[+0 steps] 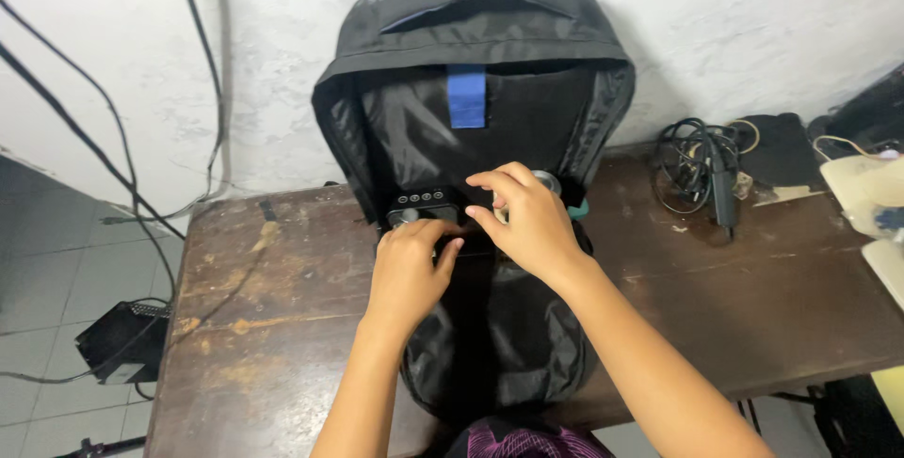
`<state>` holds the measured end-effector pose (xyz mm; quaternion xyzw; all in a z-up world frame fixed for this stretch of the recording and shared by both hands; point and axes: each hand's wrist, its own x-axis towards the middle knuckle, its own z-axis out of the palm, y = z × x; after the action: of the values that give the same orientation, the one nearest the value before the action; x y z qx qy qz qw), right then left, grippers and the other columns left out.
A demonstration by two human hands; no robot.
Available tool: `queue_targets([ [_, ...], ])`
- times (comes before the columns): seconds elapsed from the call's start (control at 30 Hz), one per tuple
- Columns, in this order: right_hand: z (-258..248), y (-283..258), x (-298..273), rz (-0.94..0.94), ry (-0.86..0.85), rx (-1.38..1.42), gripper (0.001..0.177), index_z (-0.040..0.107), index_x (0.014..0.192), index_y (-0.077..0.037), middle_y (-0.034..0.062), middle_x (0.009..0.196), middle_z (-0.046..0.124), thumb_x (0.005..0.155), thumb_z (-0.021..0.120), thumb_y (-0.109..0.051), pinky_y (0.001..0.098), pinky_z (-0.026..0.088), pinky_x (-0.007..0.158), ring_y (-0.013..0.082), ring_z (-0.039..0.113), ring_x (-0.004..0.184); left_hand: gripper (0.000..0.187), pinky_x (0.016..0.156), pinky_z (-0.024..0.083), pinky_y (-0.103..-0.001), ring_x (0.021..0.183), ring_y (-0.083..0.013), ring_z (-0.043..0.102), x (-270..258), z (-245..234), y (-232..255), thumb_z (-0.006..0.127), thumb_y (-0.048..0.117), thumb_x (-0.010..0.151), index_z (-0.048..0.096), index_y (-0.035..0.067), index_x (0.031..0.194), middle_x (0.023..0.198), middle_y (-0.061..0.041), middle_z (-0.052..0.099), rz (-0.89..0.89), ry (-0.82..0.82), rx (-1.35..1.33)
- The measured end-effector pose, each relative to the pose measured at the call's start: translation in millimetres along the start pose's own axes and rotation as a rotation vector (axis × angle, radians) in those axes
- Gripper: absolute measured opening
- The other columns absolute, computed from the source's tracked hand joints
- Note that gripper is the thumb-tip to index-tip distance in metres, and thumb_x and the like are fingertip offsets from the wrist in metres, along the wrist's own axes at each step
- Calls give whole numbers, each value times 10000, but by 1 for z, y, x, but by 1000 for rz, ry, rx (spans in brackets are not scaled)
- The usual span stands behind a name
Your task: The person packs a black backpack with a laptop, wallet, power bank, thermos, lotion, perfume, and a teal case, then zips the main compartment. They then place a charger cable, a white case, and a beige cable into a side pocket and zip it closed.
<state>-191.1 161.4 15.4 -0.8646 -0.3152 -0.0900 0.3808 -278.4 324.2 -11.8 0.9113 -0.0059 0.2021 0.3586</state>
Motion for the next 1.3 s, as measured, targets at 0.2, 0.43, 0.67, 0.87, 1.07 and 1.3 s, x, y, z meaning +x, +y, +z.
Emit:
queue_targets([
  [0.2,-55,40,-13,27,195,93,227,736,1109,-74,56,1033,700,886,767,-106,284,567,698,159,693,797,149,818,535,-414,893,-319,699,25,41,51,736,133,860,756,55,985,942,-124,754,51,-14,-158],
  [0.43,-105,115,-17,154,337,173,159,746,1079,-57,32,980,721,921,742,-77,240,515,640,89,664,755,154,854,546,-405,978,-335,714,46,113,112,721,128,891,743,33,1010,1004,-150,759,29,-59,-288],
  [0.67,-106,203,-24,366,313,371,174,747,1108,-69,18,997,740,938,721,-94,216,519,676,72,666,777,446,934,509,-412,1068,-364,660,59,215,133,681,140,887,601,30,1312,1261,-194,677,-218,-195,-384],
  [0.87,-78,276,-30,566,201,586,231,731,1158,-64,40,1023,727,932,696,-95,245,534,696,100,673,829,702,1155,337,-440,1395,-448,433,78,313,100,655,123,889,348,-87,1485,1483,-336,450,-366,-47,-370],
  [1.07,-24,339,-31,617,63,677,322,664,1279,-37,84,1208,712,965,646,-107,289,527,927,166,664,1094,822,1200,233,-453,1488,-457,261,101,378,55,585,198,938,134,-88,1564,1601,-346,242,-689,4,-342],
  [1.3,29,393,-19,753,-73,875,441,568,1427,-38,135,1383,643,1001,562,-152,317,489,1025,213,617,1239,838,1256,158,-451,1537,-444,194,122,445,-3,598,282,929,189,-112,1546,1618,-350,230,-907,22,-265],
])
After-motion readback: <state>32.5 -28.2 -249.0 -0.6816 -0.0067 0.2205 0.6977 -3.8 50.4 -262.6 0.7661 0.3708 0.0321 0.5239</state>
